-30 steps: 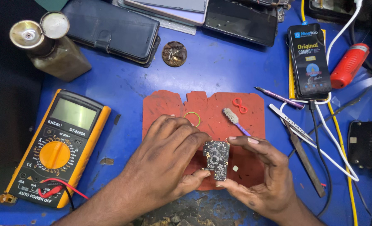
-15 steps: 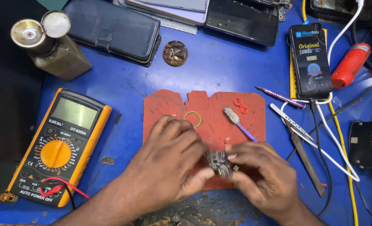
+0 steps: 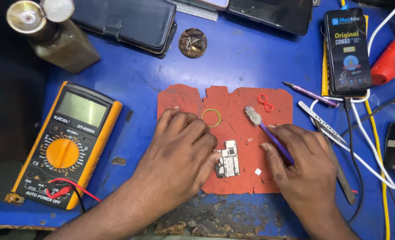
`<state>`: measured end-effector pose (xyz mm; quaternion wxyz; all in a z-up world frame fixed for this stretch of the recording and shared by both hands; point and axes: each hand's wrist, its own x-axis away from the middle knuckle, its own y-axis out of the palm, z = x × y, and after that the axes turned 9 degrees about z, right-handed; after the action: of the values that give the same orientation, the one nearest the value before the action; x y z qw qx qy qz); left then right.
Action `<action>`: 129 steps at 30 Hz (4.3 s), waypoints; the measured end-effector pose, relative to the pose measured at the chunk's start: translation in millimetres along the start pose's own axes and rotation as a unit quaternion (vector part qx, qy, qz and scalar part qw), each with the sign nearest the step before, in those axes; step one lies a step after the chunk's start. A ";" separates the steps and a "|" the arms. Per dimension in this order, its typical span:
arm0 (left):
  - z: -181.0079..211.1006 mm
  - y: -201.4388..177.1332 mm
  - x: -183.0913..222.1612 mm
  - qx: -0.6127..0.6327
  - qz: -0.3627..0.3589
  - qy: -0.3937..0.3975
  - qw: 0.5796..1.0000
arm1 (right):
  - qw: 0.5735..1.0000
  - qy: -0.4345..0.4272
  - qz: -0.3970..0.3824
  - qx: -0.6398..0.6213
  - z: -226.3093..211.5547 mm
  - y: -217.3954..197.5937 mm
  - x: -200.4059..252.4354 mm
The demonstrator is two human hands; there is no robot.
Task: The person tests a circuit board with a multimeter by applying probes to various points on the board and observing the readings on the digital display.
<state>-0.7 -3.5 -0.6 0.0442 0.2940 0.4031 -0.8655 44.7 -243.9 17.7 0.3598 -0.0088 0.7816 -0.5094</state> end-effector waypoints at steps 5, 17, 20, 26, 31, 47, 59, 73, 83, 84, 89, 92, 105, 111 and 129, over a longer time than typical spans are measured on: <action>1.8 0.5 -0.1 0.011 -0.047 0.010 0.999 | 1.000 0.008 -0.001 0.010 3.6 2.7 0.9; 1.8 8.9 5.4 -0.017 -0.065 0.029 0.997 | 1.000 0.019 -0.008 0.006 4.1 1.8 1.8; 1.8 7.9 3.3 -0.029 -0.069 0.049 0.996 | 1.000 0.019 -0.004 0.005 4.6 2.6 2.0; 1.2 -0.5 2.6 0.011 0.027 0.083 0.996 | 0.999 0.039 0.009 -0.007 7.5 1.5 4.4; -0.1 -1.2 0.2 0.047 0.076 -0.004 0.996 | 0.999 0.047 0.016 -0.010 10.2 2.1 6.9; -4.7 14.9 3.1 0.011 0.025 -0.009 1.000 | 0.997 -0.050 0.026 -0.043 -0.4 1.0 10.1; -1.5 1.9 3.9 0.088 0.044 0.021 0.995 | 0.995 -0.059 0.007 -0.081 -3.3 1.5 6.7; -2.6 -11.2 3.4 0.076 -0.056 0.108 0.990 | 0.998 -0.041 0.007 -0.044 1.0 -1.1 7.6; -6.3 -13.0 1.1 0.014 0.040 0.041 0.998 | 0.998 -0.047 0.018 -0.030 2.8 -1.5 8.2; -6.4 -12.7 1.0 0.011 0.038 0.041 0.998 | 0.998 -0.048 0.018 -0.030 3.0 -1.7 8.2; -6.6 -11.9 1.1 0.004 0.033 0.039 0.999 | 0.999 -0.043 0.012 -0.025 1.4 -2.2 8.1; -7.3 -12.0 1.6 -0.003 0.033 0.039 0.999 | 0.999 -0.041 0.009 -0.024 0.5 -1.8 7.9; -7.8 -9.2 2.2 -0.031 0.061 0.007 0.998 | 0.969 -0.189 -0.071 -0.145 -13.8 5.4 2.0; -6.2 -9.4 2.1 -0.016 0.090 0.010 0.996 | 0.971 -0.205 -0.080 -0.093 -26.3 11.4 -0.3; -4.7 11.2 -0.3 0.193 -0.002 -0.059 0.979 | 0.819 0.311 -0.080 -0.474 1.5 16.3 14.6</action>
<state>5.2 -7.7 -10.3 0.0086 0.2443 0.2253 -0.9431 40.5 -242.7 -3.7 0.0065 -0.0818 0.9935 -0.0782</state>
